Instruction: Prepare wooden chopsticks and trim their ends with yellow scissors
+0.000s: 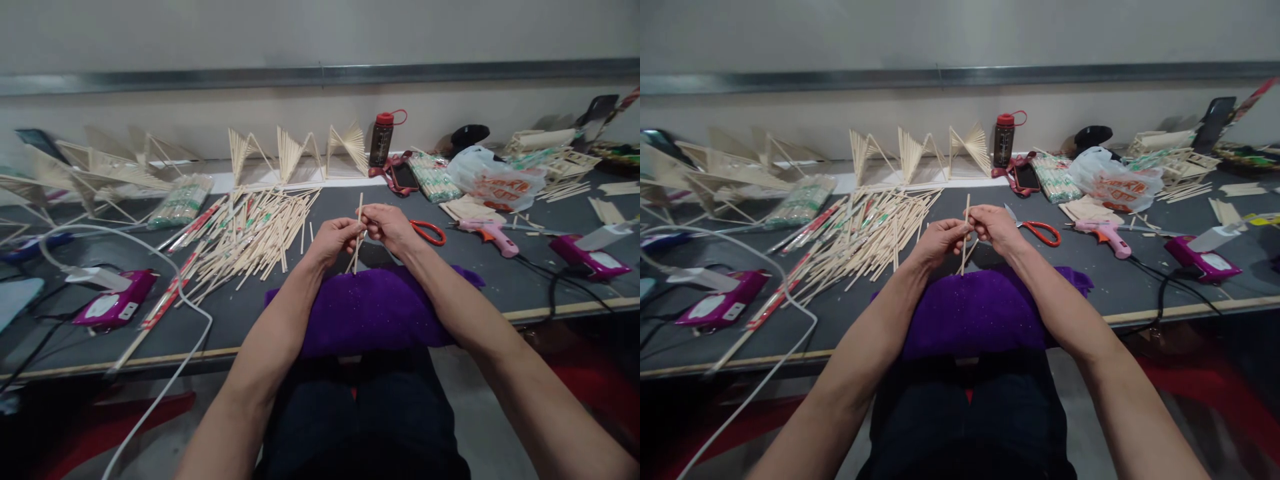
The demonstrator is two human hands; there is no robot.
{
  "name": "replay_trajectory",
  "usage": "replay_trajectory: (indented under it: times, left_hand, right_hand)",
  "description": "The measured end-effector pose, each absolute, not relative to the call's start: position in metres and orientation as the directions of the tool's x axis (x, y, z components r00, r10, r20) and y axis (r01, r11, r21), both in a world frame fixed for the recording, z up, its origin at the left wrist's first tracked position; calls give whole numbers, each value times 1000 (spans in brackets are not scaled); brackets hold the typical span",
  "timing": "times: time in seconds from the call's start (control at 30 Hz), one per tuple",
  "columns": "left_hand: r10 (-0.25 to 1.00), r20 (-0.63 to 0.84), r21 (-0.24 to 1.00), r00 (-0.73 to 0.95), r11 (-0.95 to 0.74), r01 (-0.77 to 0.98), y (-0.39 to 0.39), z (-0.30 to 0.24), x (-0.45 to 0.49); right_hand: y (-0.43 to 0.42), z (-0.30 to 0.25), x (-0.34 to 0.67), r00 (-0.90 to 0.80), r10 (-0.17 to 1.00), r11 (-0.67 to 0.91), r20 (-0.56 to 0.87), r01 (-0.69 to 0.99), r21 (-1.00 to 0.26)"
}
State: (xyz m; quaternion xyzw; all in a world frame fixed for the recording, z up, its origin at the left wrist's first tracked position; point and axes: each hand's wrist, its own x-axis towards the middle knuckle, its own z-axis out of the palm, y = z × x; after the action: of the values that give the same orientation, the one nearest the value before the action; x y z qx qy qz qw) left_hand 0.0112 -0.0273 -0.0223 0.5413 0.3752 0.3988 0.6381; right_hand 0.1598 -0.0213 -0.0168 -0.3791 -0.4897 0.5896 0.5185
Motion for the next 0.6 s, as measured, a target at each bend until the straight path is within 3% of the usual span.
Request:
replay_trajectory:
  times: [0.2,0.33,0.6]
  left_hand:
    - [917,-70,988,394,117,-96,-28,-20,11]
    - [916,-60,990,397,107,-96,-28,-23,12]
    - [926,-50,992,375,89,-86,-31,-25,17]
  right_hand:
    - [-22,-18,160,-47,967,249,249,-8,-968]
    - [-22,-20,158,23,955,287,295,175,-942]
    - [-20,-21,152,76,982,169,173,53,-984]
